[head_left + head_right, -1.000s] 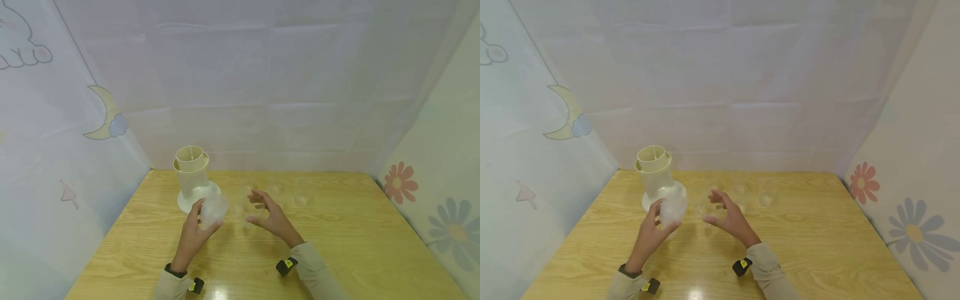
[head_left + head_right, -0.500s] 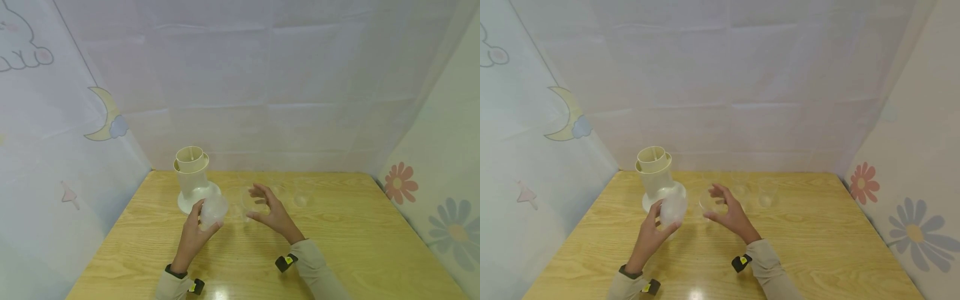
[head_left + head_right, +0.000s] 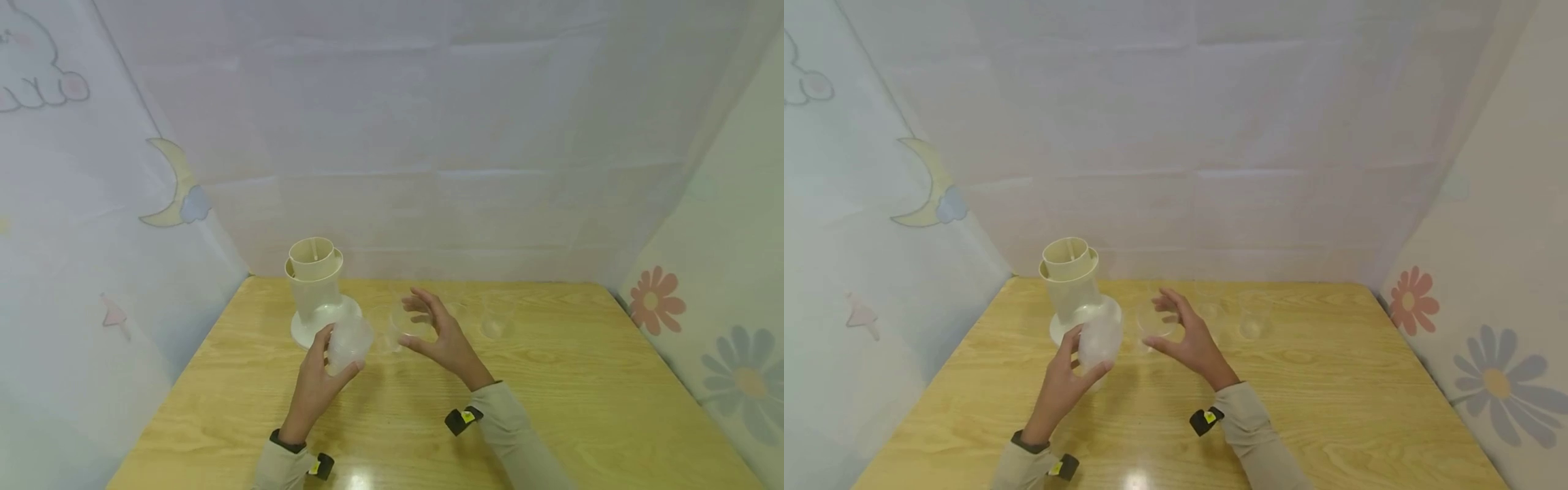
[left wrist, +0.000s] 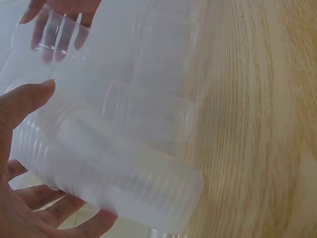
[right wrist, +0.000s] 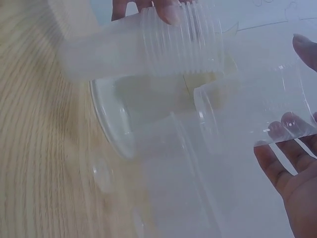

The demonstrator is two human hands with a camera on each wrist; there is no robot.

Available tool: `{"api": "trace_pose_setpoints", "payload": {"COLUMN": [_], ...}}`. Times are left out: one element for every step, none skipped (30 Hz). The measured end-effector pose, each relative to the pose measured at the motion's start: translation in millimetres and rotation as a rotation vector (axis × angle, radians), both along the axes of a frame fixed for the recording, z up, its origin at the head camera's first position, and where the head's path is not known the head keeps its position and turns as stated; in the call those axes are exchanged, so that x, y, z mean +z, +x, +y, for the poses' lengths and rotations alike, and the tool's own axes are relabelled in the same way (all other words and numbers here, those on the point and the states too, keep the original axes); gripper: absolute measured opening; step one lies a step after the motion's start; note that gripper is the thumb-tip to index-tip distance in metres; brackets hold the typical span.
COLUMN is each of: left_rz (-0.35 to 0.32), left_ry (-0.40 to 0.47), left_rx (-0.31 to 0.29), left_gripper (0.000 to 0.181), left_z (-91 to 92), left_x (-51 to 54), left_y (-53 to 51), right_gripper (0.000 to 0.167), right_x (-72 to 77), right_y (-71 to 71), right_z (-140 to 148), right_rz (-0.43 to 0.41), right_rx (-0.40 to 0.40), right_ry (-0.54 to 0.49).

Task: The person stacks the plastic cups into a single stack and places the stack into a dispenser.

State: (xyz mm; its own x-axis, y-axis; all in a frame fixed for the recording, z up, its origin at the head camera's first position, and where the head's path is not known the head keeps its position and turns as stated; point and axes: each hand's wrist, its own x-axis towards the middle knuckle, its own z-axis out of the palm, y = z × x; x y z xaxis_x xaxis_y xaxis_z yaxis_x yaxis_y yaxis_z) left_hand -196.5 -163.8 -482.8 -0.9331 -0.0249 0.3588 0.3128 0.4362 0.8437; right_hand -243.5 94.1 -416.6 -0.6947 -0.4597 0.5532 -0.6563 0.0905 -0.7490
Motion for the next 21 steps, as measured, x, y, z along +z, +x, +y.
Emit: {"api": "trace_pose_setpoints", "payload": {"left_rz": [0.002,0.004,0.007,0.008,0.009,0.009,0.010,0.011,0.011,0.011,0.010,0.009,0.008,0.008,0.008,0.009,0.011,0.013,0.016,0.019,0.022], "left_ry": [-0.002,-0.004,-0.004,-0.005,-0.002,0.000,0.001,0.002,0.003,0.002,0.000,-0.003,-0.008,-0.011,-0.015,-0.019,-0.021,-0.024,-0.026,-0.027,-0.027], "left_rx": [0.000,-0.001,-0.002,-0.003,-0.005,-0.006,-0.007,-0.008,-0.008,-0.008,-0.007,-0.005,-0.002,0.001,0.003,0.004,0.005,0.006,0.005,0.003,0.002], "left_gripper": [0.079,0.079,0.079,0.079,0.079,0.079,0.079,0.079,0.079,0.079,0.079,0.079,0.078,0.078,0.078,0.078,0.078,0.078,0.078,0.078,0.078], "left_z": [-0.1,0.0,0.0,0.1,0.1,0.2,0.3,0.4,0.4,0.5,0.5,0.6,0.5,0.4,0.3,0.2,0.1,0.1,0.2,0.2,0.3], "left_x": [-0.2,-0.1,0.0,0.2,0.4,0.5,0.9,1.2,1.5,1.7,1.9,2.0,1.9,1.8,1.6,1.3,1.0,0.6,0.5,0.2,0.1], "left_y": [-0.2,-0.4,-0.6,-0.7,-0.6,-0.5,-0.7,-0.8,-0.8,-0.9,-0.8,-0.6,-0.4,-0.3,-0.2,-0.1,0.0,-0.1,-0.3,-0.5,-0.8], "right_gripper": [0.082,0.083,0.085,0.085,0.086,0.087,0.087,0.086,0.086,0.085,0.084,0.083,0.082,0.081,0.080,0.080,0.079,0.079,0.079,0.080,0.080], "right_x": [-2.2,-4.2,-6.4,-8.9,-10.6,-12.8,-12.2,-10.9,-9.4,-7.8,-1.6,3.6,9.2,14.9,20.2,25.5,30.9,32.2,33.6,34.9,36.2], "right_y": [-2.7,-5.3,-7.9,-10.4,-12.4,-14.7,-15.2,-15.0,-14.5,-13.8,-9.9,-6.5,-3.0,0.6,3.7,6.5,9.4,9.0,8.6,8.2,7.7], "right_z": [-0.5,-1.1,-1.6,-1.9,-2.4,-2.8,-3.2,-3.8,-4.2,-4.7,-5.9,-6.9,-8.0,-9.2,-10.3,-11.5,-12.7,-13.4,-14.2,-15.1,-16.2], "right_rz": [0.007,0.012,0.016,0.020,0.021,0.021,0.024,0.028,0.032,0.039,0.038,0.041,0.044,0.047,0.051,0.057,0.061,0.074,0.085,0.096,0.105], "right_rx": [0.001,0.001,0.001,0.001,-0.001,-0.002,-0.002,-0.002,0.000,0.005,0.008,0.012,0.017,0.021,0.022,0.023,0.023,0.022,0.022,0.021,0.023], "right_ry": [-0.001,-0.002,-0.001,0.000,0.003,0.005,0.007,0.008,0.007,0.003,0.001,-0.001,-0.006,-0.010,-0.013,-0.016,-0.019,-0.023,-0.028,-0.031,-0.038]}}
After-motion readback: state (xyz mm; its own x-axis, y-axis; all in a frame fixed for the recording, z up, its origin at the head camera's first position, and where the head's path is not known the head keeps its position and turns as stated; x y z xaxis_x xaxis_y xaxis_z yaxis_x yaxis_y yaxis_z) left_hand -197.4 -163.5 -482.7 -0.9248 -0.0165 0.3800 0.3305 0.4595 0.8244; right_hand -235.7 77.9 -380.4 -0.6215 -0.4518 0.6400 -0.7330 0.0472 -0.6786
